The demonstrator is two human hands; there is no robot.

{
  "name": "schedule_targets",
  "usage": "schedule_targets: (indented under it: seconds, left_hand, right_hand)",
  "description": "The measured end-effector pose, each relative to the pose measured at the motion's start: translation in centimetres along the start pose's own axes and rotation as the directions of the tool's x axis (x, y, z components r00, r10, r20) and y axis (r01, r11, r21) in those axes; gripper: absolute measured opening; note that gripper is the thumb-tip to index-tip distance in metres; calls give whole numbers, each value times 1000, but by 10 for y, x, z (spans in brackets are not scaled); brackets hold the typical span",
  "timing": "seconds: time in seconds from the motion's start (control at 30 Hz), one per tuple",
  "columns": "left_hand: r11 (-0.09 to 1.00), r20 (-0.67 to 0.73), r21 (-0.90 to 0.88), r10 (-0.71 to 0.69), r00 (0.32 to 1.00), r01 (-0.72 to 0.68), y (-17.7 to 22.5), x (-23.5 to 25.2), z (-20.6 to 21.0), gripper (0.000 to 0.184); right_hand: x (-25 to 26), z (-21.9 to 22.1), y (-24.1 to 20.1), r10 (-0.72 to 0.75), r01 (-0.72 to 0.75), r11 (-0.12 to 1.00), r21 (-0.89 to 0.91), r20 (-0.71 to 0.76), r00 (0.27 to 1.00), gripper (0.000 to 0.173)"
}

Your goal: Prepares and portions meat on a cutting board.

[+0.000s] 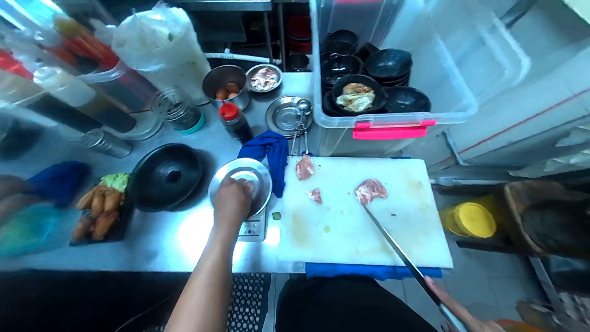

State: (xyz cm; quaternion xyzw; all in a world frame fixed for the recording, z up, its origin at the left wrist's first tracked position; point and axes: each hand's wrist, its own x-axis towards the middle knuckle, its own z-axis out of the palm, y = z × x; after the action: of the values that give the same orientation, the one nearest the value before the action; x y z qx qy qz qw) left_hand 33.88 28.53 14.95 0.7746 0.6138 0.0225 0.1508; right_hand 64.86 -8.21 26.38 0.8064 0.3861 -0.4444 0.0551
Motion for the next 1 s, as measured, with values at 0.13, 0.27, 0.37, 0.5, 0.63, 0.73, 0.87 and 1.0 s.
schedule_targets:
  seconds: [0.13,0.27,0.37,0.5,0.63,0.73,0.87,1.0]
  left_hand:
    - [993,-77,-120,1,997,-10,42,-3,-31,16]
    - [905,-137,-259,313,940,-339,129,1,-14,22]
    - [886,64,-227,428,902,-404,179,17,33,25]
    - [881,12,-149,457,890,-450,226,-3,71,29]
    - [903,62,-65,429,901,-425,267,-40,118,57]
    - [910,125,-77,415,901,-408,285,-49,129,39]
    - [870,301,-417,406,863,-264,291,-47,110,26]
    - [616,307,-786,315,898,52,286,-55,77,21]
  right_hand:
    - [23,26,61,-104,104,994,12,1,995,68]
    - [30,30,68,-147,146,987,67,11,989,68]
    - [30,29,79,-172,170,980,99,12,985,68]
    - [22,29,110,-262,277,918,284,-91,961,64]
    - [24,38,134,-151,227,868,442,-201,968,66]
    - [34,38,148,-67,176,849,498,-229,971,68]
    - [52,35,159,-70,210,825,524,-274,959,68]
    - [70,36,167,-129,312,821,478,-376,917,65]
